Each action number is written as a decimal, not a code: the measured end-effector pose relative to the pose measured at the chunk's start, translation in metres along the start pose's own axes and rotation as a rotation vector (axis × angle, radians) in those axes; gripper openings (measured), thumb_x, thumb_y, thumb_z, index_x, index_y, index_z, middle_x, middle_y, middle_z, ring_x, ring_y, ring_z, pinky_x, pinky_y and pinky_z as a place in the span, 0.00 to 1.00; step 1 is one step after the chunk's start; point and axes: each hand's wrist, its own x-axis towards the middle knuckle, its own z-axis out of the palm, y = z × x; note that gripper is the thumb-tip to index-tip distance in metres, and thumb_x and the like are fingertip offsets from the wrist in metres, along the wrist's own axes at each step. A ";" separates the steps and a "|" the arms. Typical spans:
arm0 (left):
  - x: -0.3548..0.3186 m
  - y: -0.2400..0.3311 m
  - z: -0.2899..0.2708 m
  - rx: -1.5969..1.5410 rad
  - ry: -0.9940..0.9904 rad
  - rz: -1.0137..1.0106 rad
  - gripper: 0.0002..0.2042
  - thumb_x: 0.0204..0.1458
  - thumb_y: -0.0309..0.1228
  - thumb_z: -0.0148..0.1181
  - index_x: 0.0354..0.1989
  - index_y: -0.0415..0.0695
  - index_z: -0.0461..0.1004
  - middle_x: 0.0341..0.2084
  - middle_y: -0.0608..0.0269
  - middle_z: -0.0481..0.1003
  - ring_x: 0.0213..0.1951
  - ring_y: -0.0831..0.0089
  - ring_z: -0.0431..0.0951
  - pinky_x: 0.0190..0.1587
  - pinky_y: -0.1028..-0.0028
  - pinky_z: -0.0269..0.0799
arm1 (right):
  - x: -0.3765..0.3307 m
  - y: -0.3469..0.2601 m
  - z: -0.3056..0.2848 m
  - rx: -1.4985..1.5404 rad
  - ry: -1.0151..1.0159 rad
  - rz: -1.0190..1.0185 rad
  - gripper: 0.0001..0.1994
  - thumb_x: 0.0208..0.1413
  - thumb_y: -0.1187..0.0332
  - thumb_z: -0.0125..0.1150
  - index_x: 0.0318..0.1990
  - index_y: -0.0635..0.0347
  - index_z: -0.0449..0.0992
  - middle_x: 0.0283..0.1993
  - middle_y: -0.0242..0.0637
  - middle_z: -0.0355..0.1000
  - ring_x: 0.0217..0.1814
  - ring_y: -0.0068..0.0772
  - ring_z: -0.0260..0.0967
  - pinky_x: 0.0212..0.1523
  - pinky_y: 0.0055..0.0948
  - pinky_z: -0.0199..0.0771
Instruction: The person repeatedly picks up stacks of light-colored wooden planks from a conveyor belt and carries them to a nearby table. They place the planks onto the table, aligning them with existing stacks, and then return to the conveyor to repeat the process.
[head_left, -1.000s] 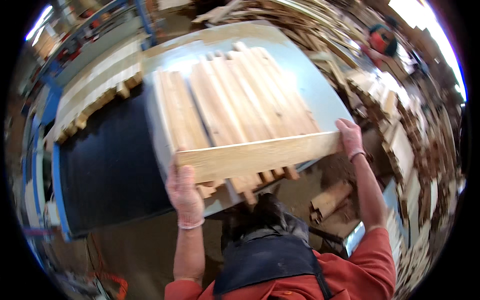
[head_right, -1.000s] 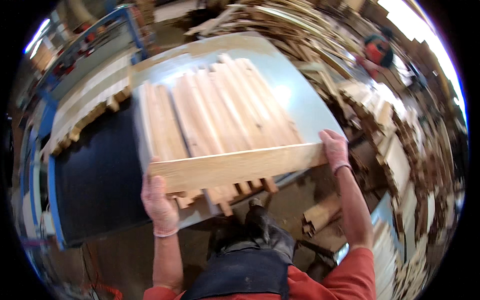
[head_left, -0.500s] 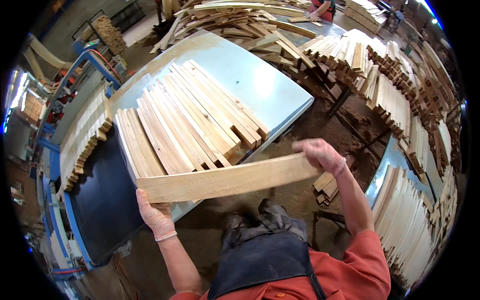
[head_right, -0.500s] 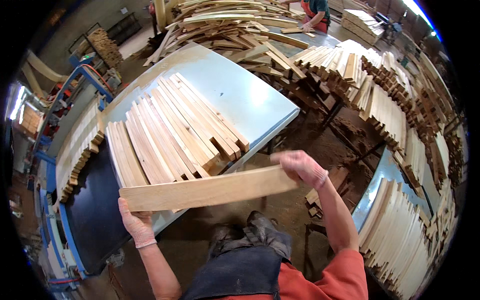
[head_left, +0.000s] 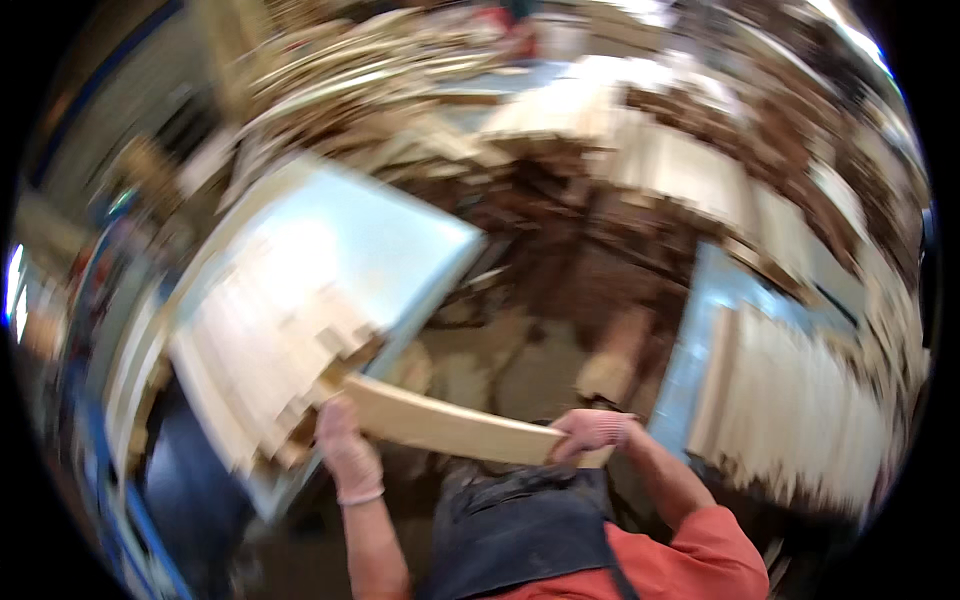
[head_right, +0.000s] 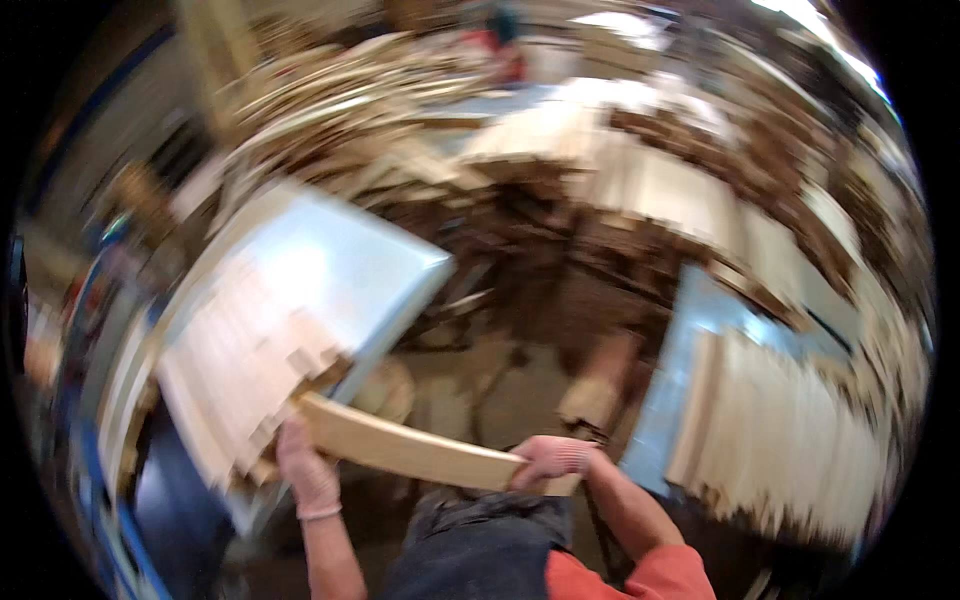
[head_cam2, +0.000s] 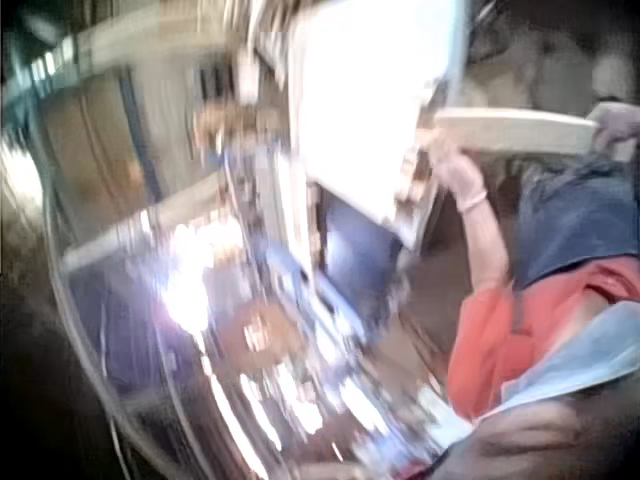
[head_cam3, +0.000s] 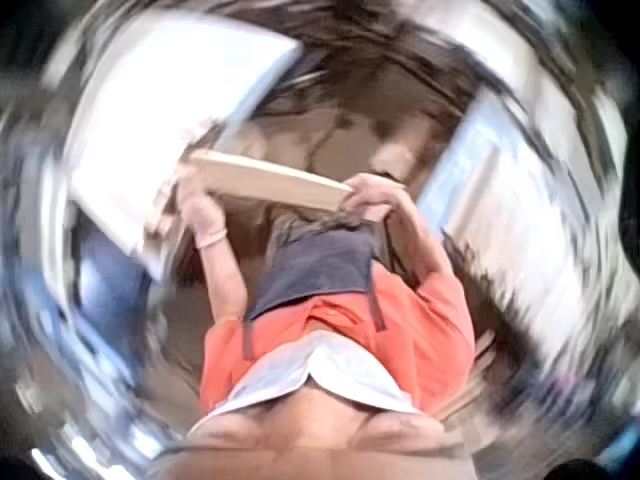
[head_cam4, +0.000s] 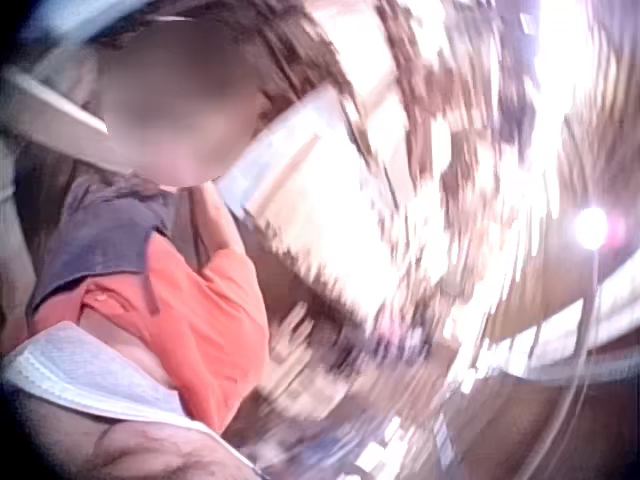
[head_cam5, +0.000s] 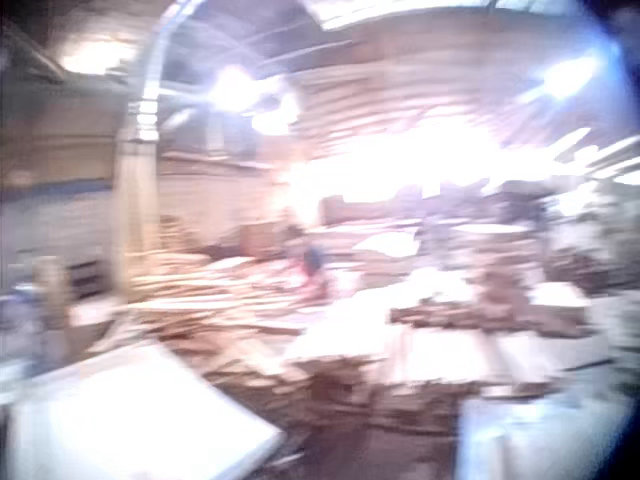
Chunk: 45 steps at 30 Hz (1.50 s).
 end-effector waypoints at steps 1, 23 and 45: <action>0.007 0.038 0.021 -0.574 0.079 -0.411 0.21 0.73 0.43 0.52 0.62 0.40 0.76 0.45 0.62 0.78 0.46 0.73 0.76 0.44 0.69 0.74 | -0.009 0.000 -0.001 0.043 0.037 -0.015 0.23 0.57 0.63 0.77 0.60 0.58 0.82 0.46 0.28 0.85 0.47 0.23 0.78 0.51 0.30 0.78; 0.074 0.011 0.402 -0.736 -1.006 -0.953 0.18 0.68 0.32 0.60 0.63 0.37 0.71 0.42 0.53 0.80 0.36 0.65 0.81 0.41 0.66 0.80 | -0.086 0.219 -0.038 0.775 1.669 0.566 0.23 0.53 0.49 0.75 0.45 0.61 0.86 0.36 0.39 0.84 0.37 0.33 0.79 0.42 0.38 0.78; 0.174 0.081 0.746 -0.303 -1.249 -0.985 0.22 0.68 0.30 0.59 0.66 0.32 0.68 0.46 0.53 0.79 0.35 0.74 0.78 0.42 0.70 0.79 | -0.300 0.378 -0.491 0.334 1.891 1.104 0.22 0.62 0.50 0.61 0.53 0.56 0.83 0.52 0.54 0.82 0.53 0.61 0.79 0.53 0.54 0.78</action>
